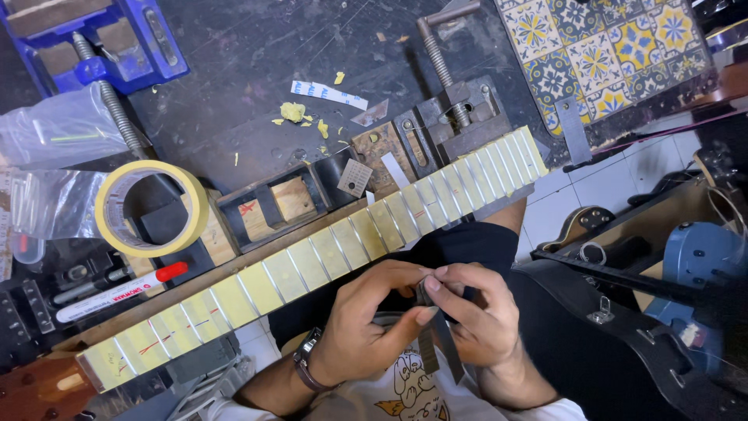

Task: The person files the frets on a guitar neck using a metal file. The guitar neck is clamped in a vise, and the frets are protected by masking tape. The person works methodically along the fretboard.

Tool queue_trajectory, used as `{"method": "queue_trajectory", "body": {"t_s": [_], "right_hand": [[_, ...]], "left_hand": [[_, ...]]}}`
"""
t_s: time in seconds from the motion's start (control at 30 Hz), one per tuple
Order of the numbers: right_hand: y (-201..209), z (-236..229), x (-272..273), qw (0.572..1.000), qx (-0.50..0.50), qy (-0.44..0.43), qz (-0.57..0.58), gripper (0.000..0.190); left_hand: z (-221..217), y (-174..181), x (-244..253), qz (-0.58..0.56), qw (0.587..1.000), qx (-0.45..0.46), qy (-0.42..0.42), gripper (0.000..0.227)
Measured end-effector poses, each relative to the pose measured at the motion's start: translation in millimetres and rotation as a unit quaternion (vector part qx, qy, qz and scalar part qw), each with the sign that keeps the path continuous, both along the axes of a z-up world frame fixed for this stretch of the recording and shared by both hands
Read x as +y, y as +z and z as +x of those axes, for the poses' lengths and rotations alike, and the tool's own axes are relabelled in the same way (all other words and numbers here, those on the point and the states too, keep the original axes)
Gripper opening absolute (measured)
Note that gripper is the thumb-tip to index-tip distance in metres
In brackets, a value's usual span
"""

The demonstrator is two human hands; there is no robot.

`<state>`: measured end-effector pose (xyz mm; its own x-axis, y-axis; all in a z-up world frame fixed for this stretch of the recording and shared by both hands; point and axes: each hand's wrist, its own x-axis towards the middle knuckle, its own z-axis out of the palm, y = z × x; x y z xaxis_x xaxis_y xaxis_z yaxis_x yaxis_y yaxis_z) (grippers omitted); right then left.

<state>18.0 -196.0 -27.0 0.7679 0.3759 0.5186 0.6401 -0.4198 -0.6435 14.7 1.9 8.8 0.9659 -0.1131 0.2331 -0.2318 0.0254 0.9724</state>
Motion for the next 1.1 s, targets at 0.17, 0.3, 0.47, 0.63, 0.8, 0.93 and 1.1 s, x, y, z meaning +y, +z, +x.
{"method": "queue_trajectory", "body": {"t_s": [0.17,0.3,0.47,0.63,0.8,0.93,1.1], "right_hand": [[-5,-9,-6,1.0,0.006,-0.01,-0.006,0.032],[-7,-10,-10,1.0,0.001,-0.017,-0.02,0.033],[-7,-14,-17,0.999,0.014,-0.014,-0.028,0.035],[-8,-11,-26,0.999,0.01,0.015,-0.042,0.04],[-11,-7,-30,0.996,0.012,0.066,-0.056,0.046],[1,-13,-28,0.996,0.011,0.07,-0.053,0.042],[34,-23,-20,0.981,0.185,0.057,0.019,0.032]], "left_hand": [[-2,-4,-3,0.016,0.999,0.017,-0.027,0.033],[-2,-4,-5,0.017,0.999,0.016,-0.036,0.033],[-2,-4,-6,0.009,0.999,0.026,-0.047,0.037],[-6,-9,-7,-0.003,0.999,0.032,-0.044,0.039],[-13,-19,-8,-0.009,0.996,0.085,-0.04,0.04],[-14,-16,-9,-0.04,0.994,0.09,-0.052,0.041],[-17,-20,-8,-0.056,0.993,0.074,-0.072,0.045]]}}
